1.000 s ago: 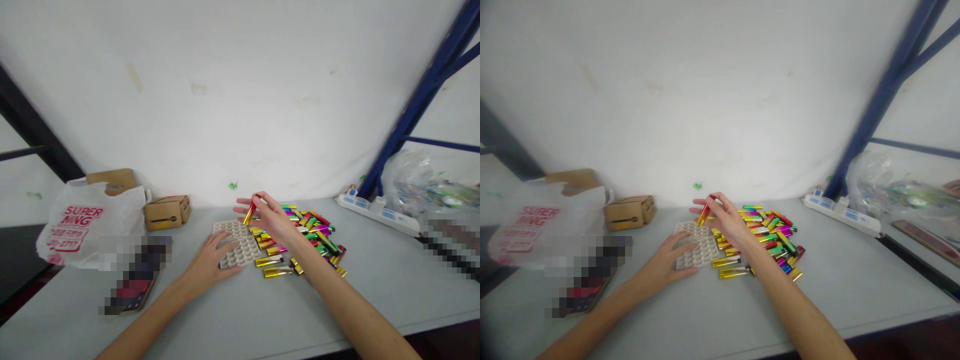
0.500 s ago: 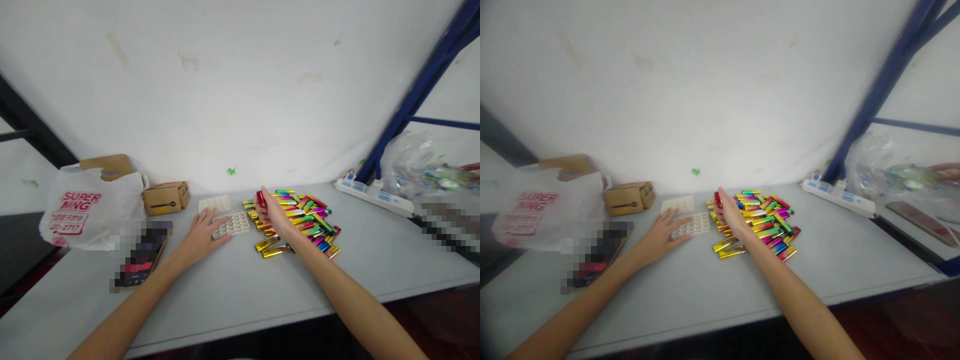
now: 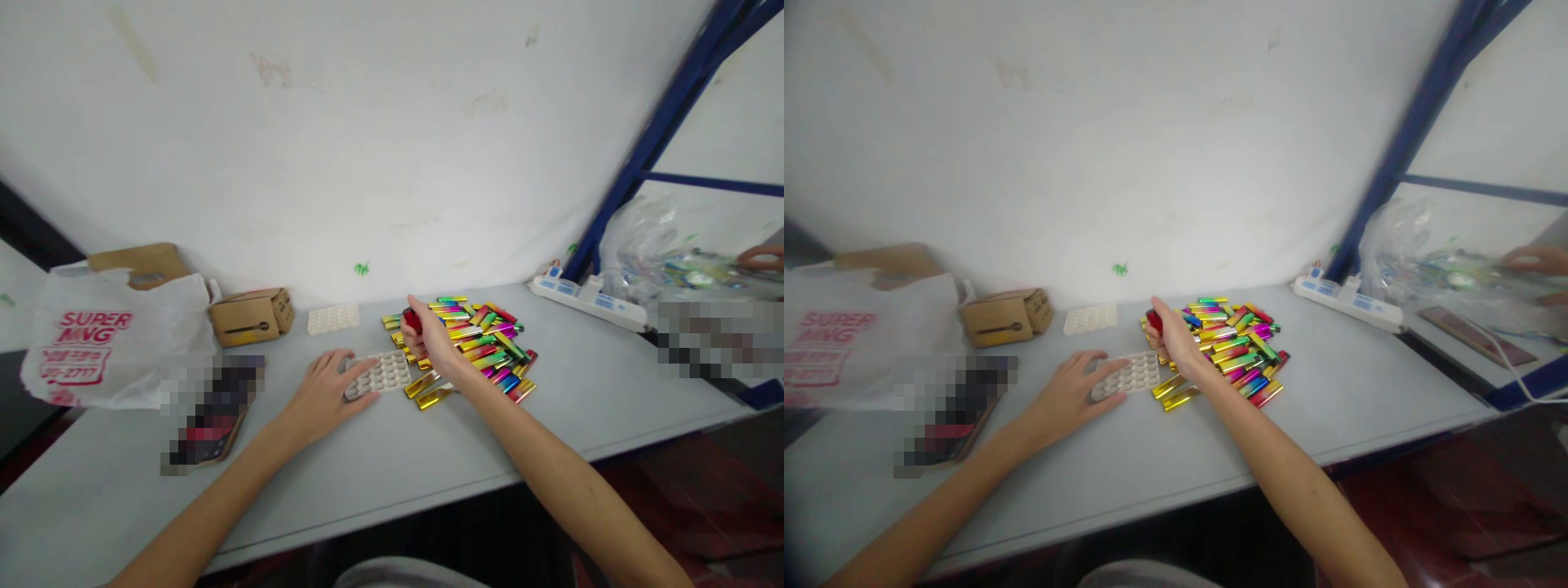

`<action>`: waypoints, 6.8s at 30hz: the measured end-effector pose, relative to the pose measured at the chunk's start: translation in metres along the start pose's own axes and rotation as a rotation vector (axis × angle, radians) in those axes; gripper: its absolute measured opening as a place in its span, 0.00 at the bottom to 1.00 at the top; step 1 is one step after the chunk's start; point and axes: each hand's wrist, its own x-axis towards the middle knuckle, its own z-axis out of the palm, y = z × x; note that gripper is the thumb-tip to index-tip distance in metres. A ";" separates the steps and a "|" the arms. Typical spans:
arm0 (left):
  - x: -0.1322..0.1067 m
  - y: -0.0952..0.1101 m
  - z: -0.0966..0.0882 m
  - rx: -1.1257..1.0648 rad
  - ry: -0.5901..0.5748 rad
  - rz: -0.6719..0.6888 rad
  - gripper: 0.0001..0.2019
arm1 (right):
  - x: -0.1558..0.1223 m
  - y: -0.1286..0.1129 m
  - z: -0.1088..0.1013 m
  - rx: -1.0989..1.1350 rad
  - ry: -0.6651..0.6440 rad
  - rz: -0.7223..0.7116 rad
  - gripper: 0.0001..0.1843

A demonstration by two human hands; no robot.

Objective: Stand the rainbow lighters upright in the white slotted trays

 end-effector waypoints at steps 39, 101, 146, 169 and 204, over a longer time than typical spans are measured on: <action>0.007 -0.018 -0.010 -0.301 -0.050 -0.136 0.31 | 0.014 0.030 0.026 -0.387 -0.064 -0.370 0.19; 0.009 -0.023 -0.011 -0.306 -0.099 -0.142 0.36 | -0.008 -0.001 -0.114 -1.449 -0.176 -0.362 0.09; 0.010 -0.022 -0.014 -0.284 -0.111 -0.102 0.34 | -0.004 0.029 0.018 -0.104 -0.084 -0.104 0.26; 0.008 -0.021 -0.016 -0.281 -0.100 -0.111 0.34 | -0.009 0.047 0.030 -0.620 0.190 -0.364 0.24; 0.010 -0.023 -0.011 -0.274 -0.115 -0.090 0.33 | 0.002 0.025 0.030 -1.680 -0.193 -0.495 0.20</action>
